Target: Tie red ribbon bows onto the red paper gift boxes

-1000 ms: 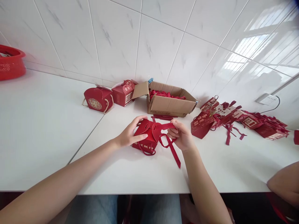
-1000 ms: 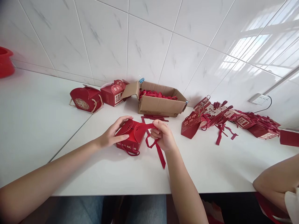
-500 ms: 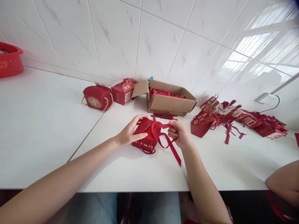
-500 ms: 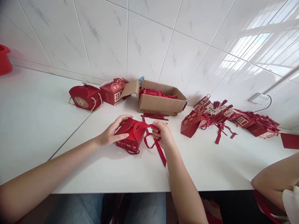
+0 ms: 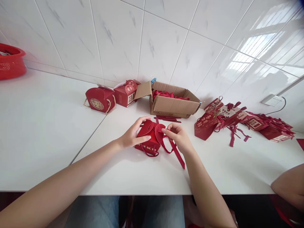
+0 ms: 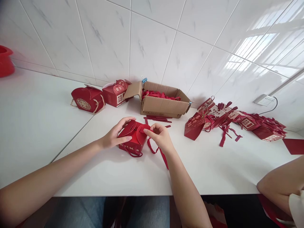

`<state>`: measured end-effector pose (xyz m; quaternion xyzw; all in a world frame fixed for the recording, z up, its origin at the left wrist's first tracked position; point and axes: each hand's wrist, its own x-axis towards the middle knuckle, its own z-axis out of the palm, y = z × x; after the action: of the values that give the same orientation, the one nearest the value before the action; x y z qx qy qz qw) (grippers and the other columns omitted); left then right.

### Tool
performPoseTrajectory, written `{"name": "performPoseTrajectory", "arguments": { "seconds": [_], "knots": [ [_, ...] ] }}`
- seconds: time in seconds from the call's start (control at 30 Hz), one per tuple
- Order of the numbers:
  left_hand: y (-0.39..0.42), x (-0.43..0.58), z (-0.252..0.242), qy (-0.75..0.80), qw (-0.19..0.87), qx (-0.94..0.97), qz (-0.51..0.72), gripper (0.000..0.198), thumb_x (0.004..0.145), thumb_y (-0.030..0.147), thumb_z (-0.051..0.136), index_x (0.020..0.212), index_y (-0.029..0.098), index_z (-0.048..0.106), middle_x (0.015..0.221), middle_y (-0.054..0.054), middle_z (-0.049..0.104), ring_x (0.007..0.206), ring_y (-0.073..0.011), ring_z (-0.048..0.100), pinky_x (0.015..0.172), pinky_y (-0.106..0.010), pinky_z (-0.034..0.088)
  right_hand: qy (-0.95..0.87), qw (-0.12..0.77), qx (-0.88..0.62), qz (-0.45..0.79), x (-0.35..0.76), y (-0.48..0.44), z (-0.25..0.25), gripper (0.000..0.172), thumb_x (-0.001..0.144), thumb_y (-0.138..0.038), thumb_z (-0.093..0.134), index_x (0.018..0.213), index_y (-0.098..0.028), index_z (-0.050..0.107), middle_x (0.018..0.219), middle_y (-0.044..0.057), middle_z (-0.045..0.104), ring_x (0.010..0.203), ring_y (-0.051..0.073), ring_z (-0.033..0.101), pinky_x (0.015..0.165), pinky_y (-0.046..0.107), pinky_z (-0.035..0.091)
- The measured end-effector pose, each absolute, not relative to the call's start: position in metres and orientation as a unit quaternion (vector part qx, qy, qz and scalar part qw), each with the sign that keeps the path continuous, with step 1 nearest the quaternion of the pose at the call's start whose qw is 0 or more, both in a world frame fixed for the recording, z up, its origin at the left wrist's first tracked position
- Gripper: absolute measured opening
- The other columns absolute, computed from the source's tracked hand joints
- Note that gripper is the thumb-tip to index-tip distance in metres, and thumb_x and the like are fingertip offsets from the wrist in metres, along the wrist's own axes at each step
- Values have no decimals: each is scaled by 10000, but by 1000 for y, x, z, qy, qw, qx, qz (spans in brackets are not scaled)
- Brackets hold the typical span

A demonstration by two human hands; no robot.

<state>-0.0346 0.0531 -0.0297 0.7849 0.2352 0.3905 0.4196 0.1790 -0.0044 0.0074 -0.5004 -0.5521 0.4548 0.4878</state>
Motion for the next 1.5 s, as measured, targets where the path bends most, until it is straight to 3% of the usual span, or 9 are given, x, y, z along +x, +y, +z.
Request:
{"name": "performPoseTrajectory", "arguments": {
  "seconds": [0.13,0.27,0.4,0.53,0.73,0.93,1.07,1.27,1.5],
  "knots": [
    [52,-35,-28,220,420,791,386,643,796,378,637,1346,215,347,1266,-108,529,1115,-254,545,1001,-418,417,-603,495,-523,343,175,-4,3,322,690,-407,738,634,-200,499,912,34,582,880,186,554,700,298,415],
    [50,-34,-27,200,428,793,384,639,799,359,641,1349,221,347,1342,-120,468,1174,-264,510,1012,-419,413,-659,482,-499,290,176,-2,2,269,729,-365,709,691,-206,496,1182,66,585,1165,246,500,900,377,384],
    [48,-33,-28,188,469,779,372,614,824,367,619,1359,238,348,1387,-117,432,1243,-278,463,1032,-428,400,-694,467,-451,311,178,-3,2,238,771,-346,684,867,-231,499,1050,35,613,1010,192,561,886,357,407],
    [45,-30,-31,176,524,738,388,474,915,415,467,1350,249,375,1421,-96,417,1323,-269,388,1061,-418,370,-732,435,-439,286,178,-7,5,220,796,-326,667,963,-241,552,993,27,597,914,176,538,838,338,427],
    [35,-25,-32,182,587,667,421,491,948,484,370,1376,245,335,1380,-111,455,1286,-260,439,1097,-446,328,-793,365,-414,257,177,-15,13,179,821,-300,649,992,-251,629,958,44,633,889,197,531,807,357,425],
    [32,-24,-34,163,586,671,424,514,944,509,369,1390,255,334,1379,-111,452,1337,-274,384,1111,-457,302,-789,376,-364,323,180,-19,15,180,860,-314,612,1027,-252,644,852,21,572,762,152,520,723,319,426],
    [32,-24,-34,158,585,676,420,510,949,505,359,1394,258,324,1399,-110,429,1352,-270,361,1119,-453,286,-780,375,-323,382,185,-17,15,210,876,-326,594,1067,-269,659,907,31,598,789,149,552,720,308,443],
    [34,-26,-31,136,532,729,409,584,913,582,375,1395,255,332,1362,-108,422,1344,-276,338,1142,-468,233,-757,376,-302,441,185,-16,14,144,873,-305,600,942,-263,720,878,31,635,766,140,568,674,290,459],
    [34,-25,-36,131,537,727,408,589,911,602,348,1399,273,331,1320,-100,448,1326,-263,342,1138,-466,225,-708,424,-340,451,182,-17,13,171,843,-333,634,987,-298,719,978,34,640,894,171,599,794,331,493]
  ]
}}
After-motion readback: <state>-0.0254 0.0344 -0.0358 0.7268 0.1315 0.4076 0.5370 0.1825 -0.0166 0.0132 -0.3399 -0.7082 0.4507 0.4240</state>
